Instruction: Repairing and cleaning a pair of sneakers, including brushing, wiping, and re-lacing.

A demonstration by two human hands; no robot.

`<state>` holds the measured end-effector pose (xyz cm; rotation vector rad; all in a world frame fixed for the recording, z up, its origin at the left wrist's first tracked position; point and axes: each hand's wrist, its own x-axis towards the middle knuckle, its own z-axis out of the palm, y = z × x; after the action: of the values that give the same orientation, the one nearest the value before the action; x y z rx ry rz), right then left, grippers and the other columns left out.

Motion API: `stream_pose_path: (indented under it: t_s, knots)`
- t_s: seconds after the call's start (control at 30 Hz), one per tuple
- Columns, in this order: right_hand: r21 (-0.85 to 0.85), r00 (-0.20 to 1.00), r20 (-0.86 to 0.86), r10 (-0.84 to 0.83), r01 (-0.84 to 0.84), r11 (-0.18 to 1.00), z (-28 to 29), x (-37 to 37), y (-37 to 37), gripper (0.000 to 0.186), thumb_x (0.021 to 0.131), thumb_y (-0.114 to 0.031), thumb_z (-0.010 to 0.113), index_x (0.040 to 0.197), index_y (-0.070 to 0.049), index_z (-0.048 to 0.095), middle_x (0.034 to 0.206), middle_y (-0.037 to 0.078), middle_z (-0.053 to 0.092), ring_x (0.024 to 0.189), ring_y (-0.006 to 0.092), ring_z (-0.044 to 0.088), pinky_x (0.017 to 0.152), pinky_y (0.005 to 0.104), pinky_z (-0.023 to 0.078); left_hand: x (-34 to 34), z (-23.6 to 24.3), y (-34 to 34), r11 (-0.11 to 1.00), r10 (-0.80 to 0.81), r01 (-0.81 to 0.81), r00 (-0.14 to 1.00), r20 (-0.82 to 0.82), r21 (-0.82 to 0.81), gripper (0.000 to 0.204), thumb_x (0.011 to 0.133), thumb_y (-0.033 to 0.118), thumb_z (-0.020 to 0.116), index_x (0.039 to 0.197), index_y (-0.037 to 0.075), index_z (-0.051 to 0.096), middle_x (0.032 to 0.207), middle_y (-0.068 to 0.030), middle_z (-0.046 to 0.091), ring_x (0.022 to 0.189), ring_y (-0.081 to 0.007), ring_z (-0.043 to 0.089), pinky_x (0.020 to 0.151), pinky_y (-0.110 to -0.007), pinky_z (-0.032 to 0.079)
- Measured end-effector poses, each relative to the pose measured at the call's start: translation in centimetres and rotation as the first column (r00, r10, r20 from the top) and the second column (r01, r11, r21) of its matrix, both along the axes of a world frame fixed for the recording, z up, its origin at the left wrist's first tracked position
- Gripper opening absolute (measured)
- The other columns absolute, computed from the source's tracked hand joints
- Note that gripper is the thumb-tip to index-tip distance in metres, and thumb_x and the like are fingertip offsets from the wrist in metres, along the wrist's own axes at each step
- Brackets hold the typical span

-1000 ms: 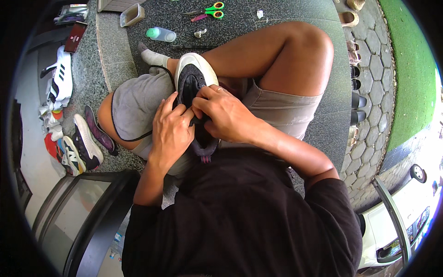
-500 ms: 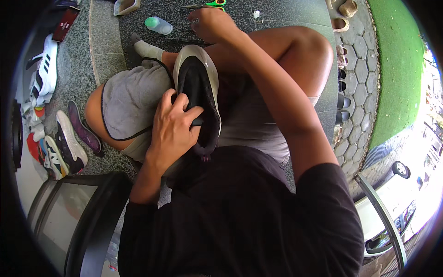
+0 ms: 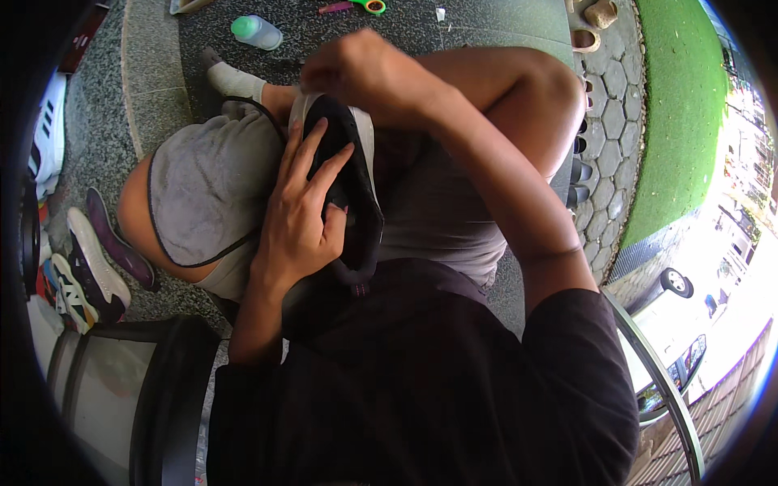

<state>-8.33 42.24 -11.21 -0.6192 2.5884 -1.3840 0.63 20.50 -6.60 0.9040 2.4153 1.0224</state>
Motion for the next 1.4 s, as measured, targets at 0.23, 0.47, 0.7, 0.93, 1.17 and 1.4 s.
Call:
stream_pose_path:
  t_s: [0.23, 0.47, 0.7, 0.93, 1.17, 1.4]
  knots:
    - [0.036, 0.997, -0.041, 0.065, -0.063, 0.997, -0.9, 0.7, -0.4, 0.015, 0.089, -0.01, 0.071, 0.1, 0.0, 0.073, 0.092, 0.018, 0.073, 0.08, 0.0338, 0.072, 0.073, 0.0398, 0.058, 0.1, -0.3, -0.1, 1.0, -0.003, 0.003, 1.0, 0.008, -0.018, 0.065, 0.078, -0.001, 0.044, 0.141, -0.002, 0.058, 0.158, -0.0286, 0.038, 0.151, -0.0524, 0.027, 0.125, -0.055, 0.024]
    - [0.113, 0.996, -0.079, 0.03, -0.021, 0.993, -1.4, 0.9, -0.5, 0.012, 0.088, -0.007, 0.071, 0.097, 0.001, 0.072, 0.091, 0.018, 0.073, 0.08, 0.0344, 0.072, 0.071, 0.0401, 0.058, 0.3, -0.5, -0.2, 1.0, 0.018, -0.018, 1.0, 0.022, -0.004, 0.065, 0.077, -0.001, 0.043, 0.141, -0.002, 0.058, 0.157, -0.0282, 0.039, 0.151, -0.0517, 0.027, 0.126, -0.054, 0.024]
    - [0.114, 0.995, -0.104, 0.0, 0.012, 0.993, -1.8, 1.1, -0.4, 0.013, 0.086, -0.009, 0.072, 0.095, 0.001, 0.071, 0.087, 0.018, 0.072, 0.079, 0.0372, 0.071, 0.071, 0.0426, 0.058, 0.2, -0.5, -0.3, 1.0, -0.001, 0.001, 1.0, 0.001, 0.014, 0.06, 0.076, -0.002, 0.052, 0.136, -0.006, 0.059, 0.154, -0.0324, 0.039, 0.149, -0.0544, 0.027, 0.124, -0.055, 0.028]
    - [0.139, 0.995, -0.061, -0.076, 0.083, 0.987, -1.2, 1.5, -1.2, 0.013, 0.086, -0.009, 0.071, 0.093, 0.001, 0.07, 0.087, 0.021, 0.07, 0.081, 0.041, 0.069, 0.072, 0.0446, 0.056, 0.1, -0.4, -0.2, 1.0, -0.003, 0.003, 1.0, 0.008, 0.006, 0.061, 0.076, -0.004, 0.049, 0.136, -0.006, 0.059, 0.156, -0.0311, 0.038, 0.151, -0.0534, 0.026, 0.125, -0.055, 0.027]
    - [-0.27, 0.929, 0.109, -0.354, 0.37, 0.889, -2.9, -1.3, 5.1, 0.019, 0.093, -0.015, 0.074, 0.104, 0.0, 0.075, 0.092, 0.009, 0.077, 0.083, 0.0135, 0.07, 0.081, 0.0328, 0.056, 0.5, -0.5, -0.4, 0.997, 0.028, -0.031, 0.999, 0.042, 0.068, 0.066, 0.075, -0.003, 0.041, 0.138, -0.003, 0.062, 0.159, -0.026, 0.04, 0.153, -0.0486, 0.026, 0.127, -0.053, 0.021]
    - [0.049, 0.996, 0.039, -0.079, 0.077, 0.996, -1.1, 0.9, 1.3, 0.015, 0.091, -0.012, 0.07, 0.099, 0.001, 0.073, 0.087, 0.018, 0.072, 0.081, 0.0322, 0.072, 0.074, 0.0392, 0.057, 0.1, -0.7, -0.6, 0.997, -0.004, 0.001, 0.999, 0.032, 0.075, 0.062, 0.078, -0.003, 0.045, 0.138, -0.004, 0.059, 0.157, -0.029, 0.039, 0.151, -0.0531, 0.026, 0.126, -0.056, 0.024]
